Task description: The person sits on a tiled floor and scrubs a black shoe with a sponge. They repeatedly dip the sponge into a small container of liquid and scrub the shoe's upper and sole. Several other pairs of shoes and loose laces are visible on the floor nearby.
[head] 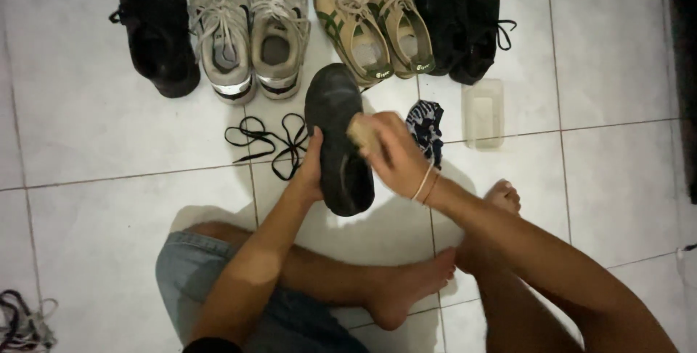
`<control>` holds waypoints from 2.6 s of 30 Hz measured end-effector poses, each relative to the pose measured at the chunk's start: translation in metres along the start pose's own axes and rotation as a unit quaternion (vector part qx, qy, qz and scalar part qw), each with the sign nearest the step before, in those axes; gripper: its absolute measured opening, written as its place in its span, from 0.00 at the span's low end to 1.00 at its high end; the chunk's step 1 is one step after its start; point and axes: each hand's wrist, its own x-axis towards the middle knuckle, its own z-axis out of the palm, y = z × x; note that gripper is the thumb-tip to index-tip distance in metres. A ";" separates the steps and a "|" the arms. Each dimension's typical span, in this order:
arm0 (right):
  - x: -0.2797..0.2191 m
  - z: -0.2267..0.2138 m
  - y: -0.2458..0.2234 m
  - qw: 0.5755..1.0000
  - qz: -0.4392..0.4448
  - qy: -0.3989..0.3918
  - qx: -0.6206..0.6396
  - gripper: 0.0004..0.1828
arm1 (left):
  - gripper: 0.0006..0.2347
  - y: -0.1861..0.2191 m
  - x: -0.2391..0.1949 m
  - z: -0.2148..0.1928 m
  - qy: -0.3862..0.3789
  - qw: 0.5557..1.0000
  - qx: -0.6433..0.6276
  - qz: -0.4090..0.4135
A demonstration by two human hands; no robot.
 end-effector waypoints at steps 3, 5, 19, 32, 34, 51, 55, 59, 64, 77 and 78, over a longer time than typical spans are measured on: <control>-0.005 0.013 -0.038 0.977 -0.136 -0.098 -0.130 0.25 | 0.41 0.009 0.003 -0.007 0.028 0.999 -0.003 -0.020; -0.012 -0.001 -0.062 0.961 -0.192 -0.124 -0.157 0.18 | 0.43 0.011 -0.001 -0.002 0.013 0.999 0.036 0.002; 0.040 -0.018 0.012 0.979 0.010 0.015 -0.205 0.26 | 0.49 0.000 -0.015 0.009 -0.048 0.996 0.078 -0.014; -0.028 0.037 -0.008 0.997 -0.015 0.064 -0.028 0.28 | 0.33 -0.017 0.001 0.003 -0.033 0.958 0.204 0.197; -0.027 0.039 -0.013 0.996 -0.039 0.063 -0.048 0.28 | 0.31 -0.019 0.004 0.000 -0.033 0.959 0.186 0.210; -0.038 0.029 -0.023 0.990 -0.001 0.143 -0.007 0.29 | 0.59 -0.015 -0.038 0.021 -0.251 0.851 0.393 0.243; -0.024 0.016 -0.010 0.991 -0.003 0.120 -0.056 0.30 | 0.49 -0.031 -0.033 0.030 -0.207 0.894 0.288 0.274; 0.001 -0.003 0.009 0.981 -0.039 0.092 -0.167 0.28 | 0.32 -0.030 -0.039 0.043 -0.046 0.908 0.277 0.312; -0.014 0.010 -0.005 0.970 -0.084 -0.033 -0.227 0.30 | 0.24 -0.017 -0.016 0.018 0.054 0.920 0.207 0.328; 0.024 -0.021 -0.001 0.961 -0.095 -0.044 -0.257 0.36 | 0.24 -0.018 -0.032 0.040 0.039 0.945 0.182 0.268; 0.015 -0.012 -0.002 0.952 -0.123 -0.102 -0.260 0.36 | 0.23 -0.021 -0.027 0.032 0.045 0.946 0.173 0.270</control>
